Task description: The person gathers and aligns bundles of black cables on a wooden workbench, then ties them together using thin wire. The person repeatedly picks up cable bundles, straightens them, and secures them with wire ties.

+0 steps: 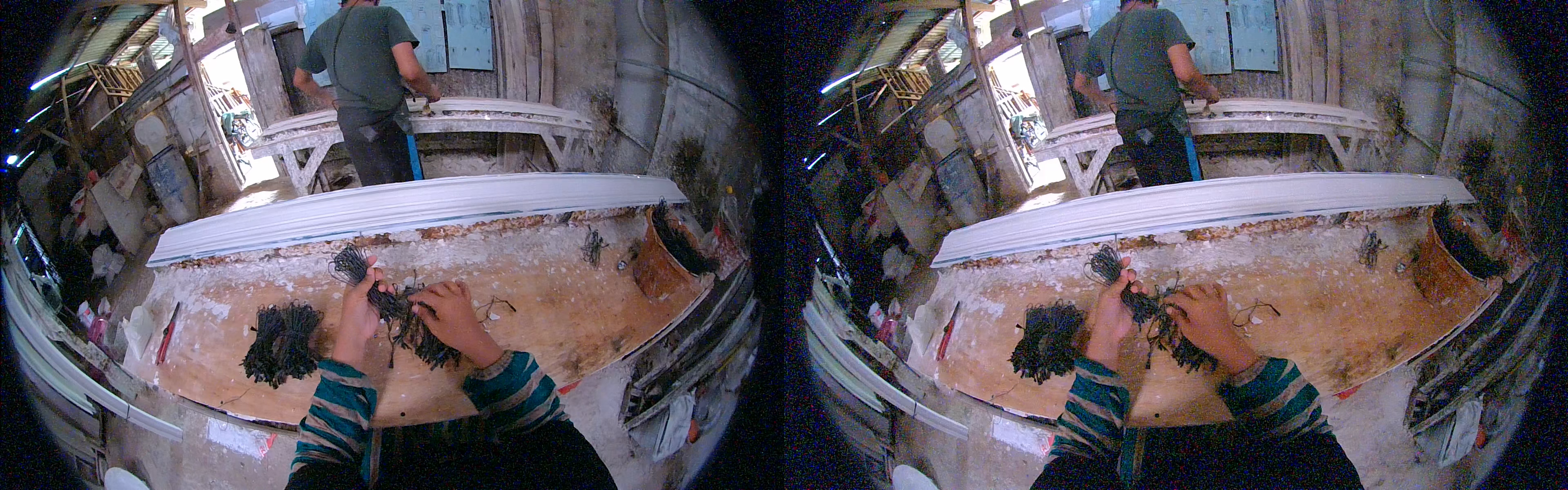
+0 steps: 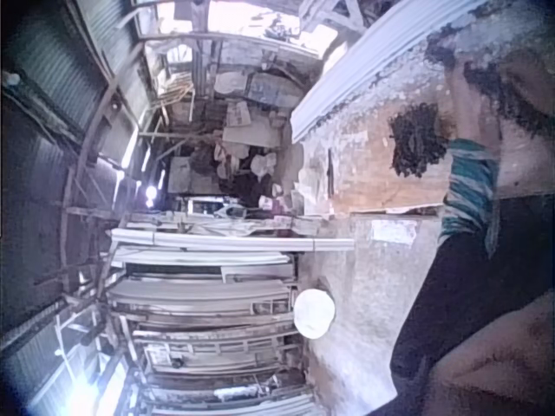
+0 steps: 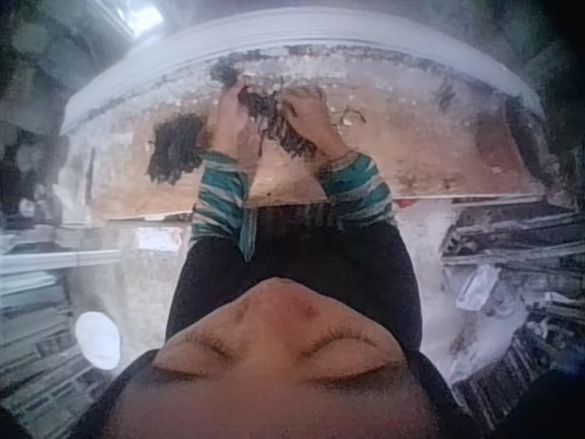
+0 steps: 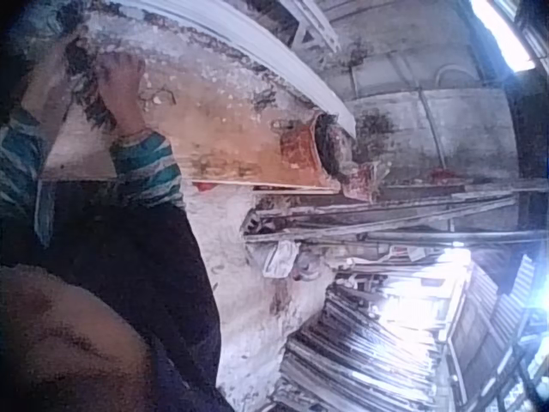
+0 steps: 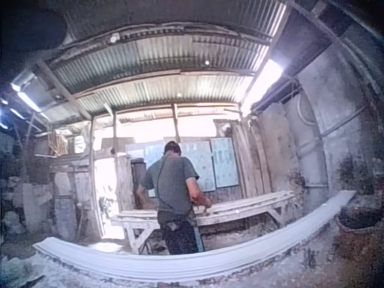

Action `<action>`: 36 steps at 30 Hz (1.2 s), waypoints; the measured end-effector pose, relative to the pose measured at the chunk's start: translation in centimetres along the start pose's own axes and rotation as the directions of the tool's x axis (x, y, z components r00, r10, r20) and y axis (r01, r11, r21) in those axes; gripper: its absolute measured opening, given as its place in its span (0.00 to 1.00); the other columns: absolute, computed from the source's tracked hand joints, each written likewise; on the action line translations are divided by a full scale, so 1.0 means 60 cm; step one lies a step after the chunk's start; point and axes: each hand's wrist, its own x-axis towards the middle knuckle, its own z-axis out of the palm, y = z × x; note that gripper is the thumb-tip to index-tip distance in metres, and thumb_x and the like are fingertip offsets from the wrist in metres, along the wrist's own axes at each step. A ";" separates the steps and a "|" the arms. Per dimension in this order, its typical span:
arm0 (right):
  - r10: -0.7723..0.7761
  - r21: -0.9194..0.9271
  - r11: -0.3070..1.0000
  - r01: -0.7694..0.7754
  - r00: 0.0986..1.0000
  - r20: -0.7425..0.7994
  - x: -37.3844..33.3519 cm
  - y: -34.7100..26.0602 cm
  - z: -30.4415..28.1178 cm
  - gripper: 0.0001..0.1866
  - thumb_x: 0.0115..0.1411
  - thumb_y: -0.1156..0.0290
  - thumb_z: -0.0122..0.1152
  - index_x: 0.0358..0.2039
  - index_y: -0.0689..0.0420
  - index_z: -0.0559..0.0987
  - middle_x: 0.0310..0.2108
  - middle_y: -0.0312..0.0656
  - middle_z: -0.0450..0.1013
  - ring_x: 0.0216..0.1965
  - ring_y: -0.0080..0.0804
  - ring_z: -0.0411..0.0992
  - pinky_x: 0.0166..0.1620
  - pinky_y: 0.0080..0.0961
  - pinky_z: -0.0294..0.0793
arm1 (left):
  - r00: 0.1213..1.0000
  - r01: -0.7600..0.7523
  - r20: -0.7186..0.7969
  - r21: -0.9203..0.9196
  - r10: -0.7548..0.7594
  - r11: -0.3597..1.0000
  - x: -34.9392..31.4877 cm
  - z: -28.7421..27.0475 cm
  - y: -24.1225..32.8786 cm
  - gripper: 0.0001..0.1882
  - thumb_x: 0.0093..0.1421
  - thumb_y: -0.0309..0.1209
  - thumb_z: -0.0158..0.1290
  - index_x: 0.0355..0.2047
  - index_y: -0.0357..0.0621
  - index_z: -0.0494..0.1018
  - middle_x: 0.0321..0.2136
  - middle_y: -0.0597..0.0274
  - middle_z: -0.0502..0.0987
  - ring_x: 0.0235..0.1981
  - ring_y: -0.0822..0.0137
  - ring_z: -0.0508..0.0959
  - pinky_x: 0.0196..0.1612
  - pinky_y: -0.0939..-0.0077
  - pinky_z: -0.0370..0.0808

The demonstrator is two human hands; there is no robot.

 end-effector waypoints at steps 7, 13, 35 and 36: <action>-0.055 -0.106 0.991 0.077 0.979 0.195 -0.024 0.002 0.034 0.09 0.53 0.61 0.56 0.33 0.49 0.78 0.50 0.39 0.63 0.56 0.40 0.55 0.54 0.67 0.42 | 0.999 -0.022 -0.046 -0.006 0.021 1.000 0.002 -0.007 0.008 0.17 0.58 0.29 0.50 0.48 0.44 0.65 0.29 0.67 0.68 0.24 0.74 0.67 0.33 0.71 0.70; -0.072 -0.127 0.985 0.113 0.953 0.293 -0.016 -0.003 0.030 0.11 0.53 0.60 0.56 0.33 0.50 0.78 0.53 0.34 0.62 0.59 0.40 0.53 0.54 0.68 0.39 | 1.000 0.014 -0.019 -0.042 -0.015 0.999 0.004 -0.014 0.008 0.15 0.59 0.34 0.50 0.45 0.47 0.65 0.26 0.70 0.67 0.22 0.75 0.65 0.32 0.74 0.69; -0.022 -0.138 0.989 0.061 0.964 0.264 -0.014 -0.001 0.035 0.11 0.50 0.69 0.57 0.36 0.47 0.77 0.37 0.33 0.70 0.47 0.35 0.63 0.55 0.63 0.41 | 0.999 0.040 0.005 -0.191 -0.040 0.981 0.006 -0.017 0.016 0.09 0.61 0.40 0.45 0.32 0.50 0.66 0.20 0.71 0.63 0.18 0.75 0.63 0.28 0.75 0.67; -0.015 -0.149 0.987 0.059 0.961 0.277 -0.014 -0.001 0.034 0.10 0.49 0.69 0.58 0.34 0.46 0.78 0.36 0.32 0.71 0.47 0.34 0.64 0.55 0.63 0.42 | 0.999 0.044 0.006 -0.185 -0.044 0.982 0.005 -0.015 0.016 0.09 0.61 0.40 0.45 0.32 0.51 0.67 0.20 0.71 0.63 0.18 0.75 0.63 0.28 0.75 0.67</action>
